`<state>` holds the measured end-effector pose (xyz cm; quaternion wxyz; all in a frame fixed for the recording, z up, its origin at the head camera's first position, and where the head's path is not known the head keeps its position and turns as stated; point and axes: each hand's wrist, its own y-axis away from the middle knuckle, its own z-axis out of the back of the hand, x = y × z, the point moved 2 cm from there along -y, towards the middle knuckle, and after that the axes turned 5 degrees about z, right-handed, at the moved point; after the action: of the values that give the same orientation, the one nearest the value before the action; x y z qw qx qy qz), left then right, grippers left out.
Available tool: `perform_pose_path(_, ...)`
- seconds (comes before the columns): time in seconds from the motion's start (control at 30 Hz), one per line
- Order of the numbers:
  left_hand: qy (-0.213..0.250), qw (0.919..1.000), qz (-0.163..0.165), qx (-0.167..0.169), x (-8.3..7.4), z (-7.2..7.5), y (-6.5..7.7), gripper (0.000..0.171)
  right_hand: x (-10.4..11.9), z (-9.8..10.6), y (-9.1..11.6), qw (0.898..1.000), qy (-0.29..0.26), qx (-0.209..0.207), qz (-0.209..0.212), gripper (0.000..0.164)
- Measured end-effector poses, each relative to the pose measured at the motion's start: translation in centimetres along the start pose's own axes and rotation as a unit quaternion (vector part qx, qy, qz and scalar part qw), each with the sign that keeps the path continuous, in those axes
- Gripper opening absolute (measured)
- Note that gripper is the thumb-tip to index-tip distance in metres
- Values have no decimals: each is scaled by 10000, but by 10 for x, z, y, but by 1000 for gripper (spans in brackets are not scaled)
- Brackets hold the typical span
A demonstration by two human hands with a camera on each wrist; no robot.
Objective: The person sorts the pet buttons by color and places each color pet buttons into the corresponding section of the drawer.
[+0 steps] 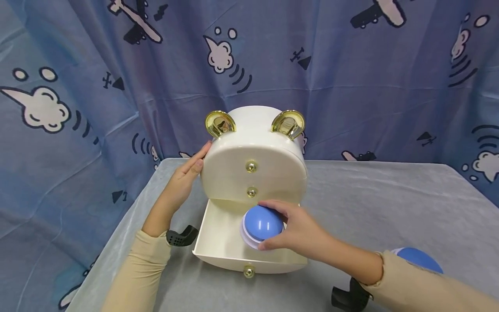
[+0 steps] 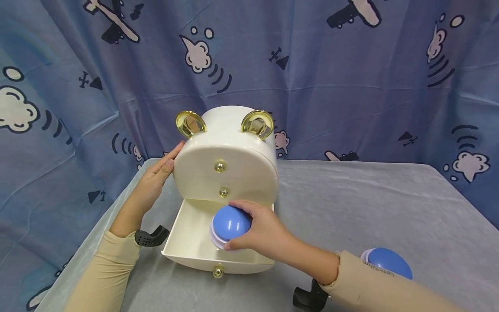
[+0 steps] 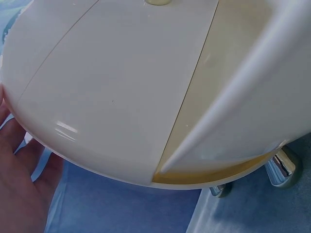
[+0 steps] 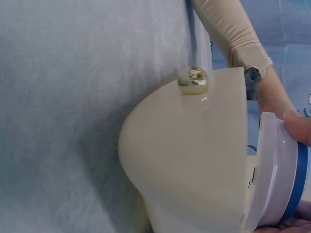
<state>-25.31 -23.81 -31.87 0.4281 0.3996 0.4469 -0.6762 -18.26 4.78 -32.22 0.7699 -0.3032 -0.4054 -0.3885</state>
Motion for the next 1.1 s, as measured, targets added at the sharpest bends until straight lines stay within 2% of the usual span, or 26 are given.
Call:
perform_pose_path(0.47,-24,10000,-6,-4,1,0,0,52,-13,-18,-21,9973,429,261,-533,81)
perform_pose_path(0.8,-86,10000,-11,-17,1,0,-1,51,-27,-29,-30,9941,295,77,-1042,81)
perform_pose_path(1.1,-38,10000,-24,-58,-1,-1,0,51,-37,-39,-40,9879,4,-466,-1482,80)
